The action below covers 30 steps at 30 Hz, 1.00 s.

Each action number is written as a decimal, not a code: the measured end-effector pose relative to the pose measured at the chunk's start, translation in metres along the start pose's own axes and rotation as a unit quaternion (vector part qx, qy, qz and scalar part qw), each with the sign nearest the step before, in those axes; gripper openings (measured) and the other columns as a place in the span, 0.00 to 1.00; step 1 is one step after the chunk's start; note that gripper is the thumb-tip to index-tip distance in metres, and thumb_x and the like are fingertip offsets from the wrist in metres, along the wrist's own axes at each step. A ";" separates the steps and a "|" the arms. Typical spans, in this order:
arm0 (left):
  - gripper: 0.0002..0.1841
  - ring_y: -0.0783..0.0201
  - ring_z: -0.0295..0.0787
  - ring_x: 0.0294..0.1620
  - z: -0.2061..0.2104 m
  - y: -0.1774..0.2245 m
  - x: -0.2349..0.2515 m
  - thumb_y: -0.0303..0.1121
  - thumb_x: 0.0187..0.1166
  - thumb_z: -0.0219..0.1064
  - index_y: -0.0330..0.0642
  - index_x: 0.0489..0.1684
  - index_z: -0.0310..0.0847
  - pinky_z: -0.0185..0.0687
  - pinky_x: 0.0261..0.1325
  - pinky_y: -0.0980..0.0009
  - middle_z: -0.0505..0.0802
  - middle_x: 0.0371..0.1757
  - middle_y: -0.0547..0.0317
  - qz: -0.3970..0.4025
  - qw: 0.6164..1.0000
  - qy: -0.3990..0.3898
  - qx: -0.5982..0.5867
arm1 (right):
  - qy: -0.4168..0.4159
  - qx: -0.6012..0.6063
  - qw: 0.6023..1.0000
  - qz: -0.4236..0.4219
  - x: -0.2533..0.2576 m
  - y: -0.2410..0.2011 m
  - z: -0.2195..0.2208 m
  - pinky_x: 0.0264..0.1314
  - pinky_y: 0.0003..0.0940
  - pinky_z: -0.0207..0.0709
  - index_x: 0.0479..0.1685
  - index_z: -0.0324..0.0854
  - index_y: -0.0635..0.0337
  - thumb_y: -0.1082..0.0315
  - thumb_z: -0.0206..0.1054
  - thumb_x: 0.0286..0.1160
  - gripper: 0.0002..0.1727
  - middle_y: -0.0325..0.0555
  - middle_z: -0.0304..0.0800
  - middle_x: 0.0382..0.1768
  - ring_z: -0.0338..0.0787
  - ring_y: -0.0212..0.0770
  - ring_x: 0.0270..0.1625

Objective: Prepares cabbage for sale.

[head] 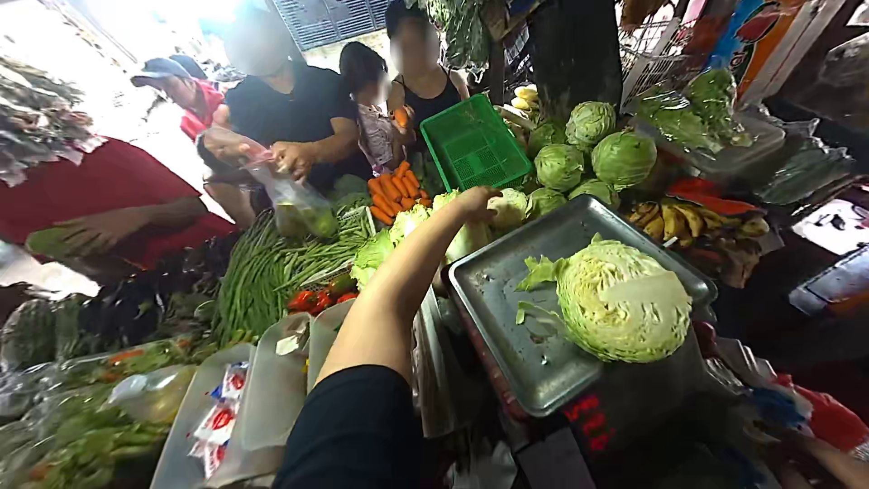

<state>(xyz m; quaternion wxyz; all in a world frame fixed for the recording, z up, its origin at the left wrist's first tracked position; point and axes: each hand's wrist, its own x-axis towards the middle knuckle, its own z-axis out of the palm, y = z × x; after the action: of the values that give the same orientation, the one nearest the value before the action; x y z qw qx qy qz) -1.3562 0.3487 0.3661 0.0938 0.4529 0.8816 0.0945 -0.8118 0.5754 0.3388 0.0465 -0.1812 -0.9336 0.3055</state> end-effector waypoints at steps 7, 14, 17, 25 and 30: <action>0.25 0.40 0.84 0.71 -0.066 0.027 -0.115 0.33 0.79 0.71 0.37 0.74 0.78 0.76 0.74 0.38 0.87 0.69 0.37 -0.109 0.979 0.166 -0.050 | 0.079 0.042 0.983 -0.160 0.014 -0.008 0.027 0.53 0.48 0.89 0.53 0.88 0.73 0.66 0.64 0.82 0.16 0.65 0.95 0.44 0.96 0.55 0.44; 0.53 0.34 0.55 0.89 -0.118 -0.037 -0.254 0.41 0.67 0.72 0.54 0.97 0.41 0.66 0.82 0.45 0.53 0.92 0.31 -0.476 0.722 0.492 -0.101 | 0.133 0.026 0.965 -0.223 0.014 -0.002 0.036 0.50 0.42 0.89 0.50 0.92 0.66 0.59 0.61 0.82 0.19 0.58 0.96 0.42 0.96 0.48 0.42; 0.46 0.51 0.62 0.90 -0.115 -0.149 -0.302 0.46 0.65 0.73 0.54 0.92 0.59 0.57 0.89 0.47 0.72 0.87 0.48 -0.472 0.765 0.438 -0.027 | 0.129 0.011 0.965 -0.228 0.008 0.000 0.033 0.48 0.42 0.88 0.49 0.92 0.66 0.59 0.60 0.83 0.20 0.58 0.96 0.41 0.96 0.48 0.40; 0.31 0.67 0.72 0.79 -0.126 -0.005 -0.298 0.40 0.91 0.58 0.40 0.91 0.55 0.62 0.82 0.72 0.74 0.83 0.49 -0.555 0.720 0.364 -0.202 | 0.085 0.004 0.981 -0.174 -0.006 0.003 0.045 0.46 0.42 0.89 0.52 0.92 0.60 0.54 0.59 0.85 0.21 0.53 0.96 0.39 0.95 0.44 0.39; 0.19 0.81 0.73 0.54 -0.099 -0.094 -0.323 0.27 0.93 0.40 0.23 0.74 0.61 0.68 0.59 0.83 0.78 0.58 0.53 -0.349 0.843 0.348 -0.217 | 0.089 0.012 0.988 -0.127 0.002 0.003 0.065 0.58 0.56 0.86 0.71 0.82 0.62 0.52 0.62 0.83 0.27 0.57 0.93 0.54 0.93 0.53 0.53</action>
<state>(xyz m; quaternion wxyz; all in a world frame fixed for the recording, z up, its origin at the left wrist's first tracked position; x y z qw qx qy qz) -1.2698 0.0235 0.4642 -0.0962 0.0206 0.9129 0.3960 -0.8256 0.5419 0.2844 0.1704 -0.0869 -0.9374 0.2910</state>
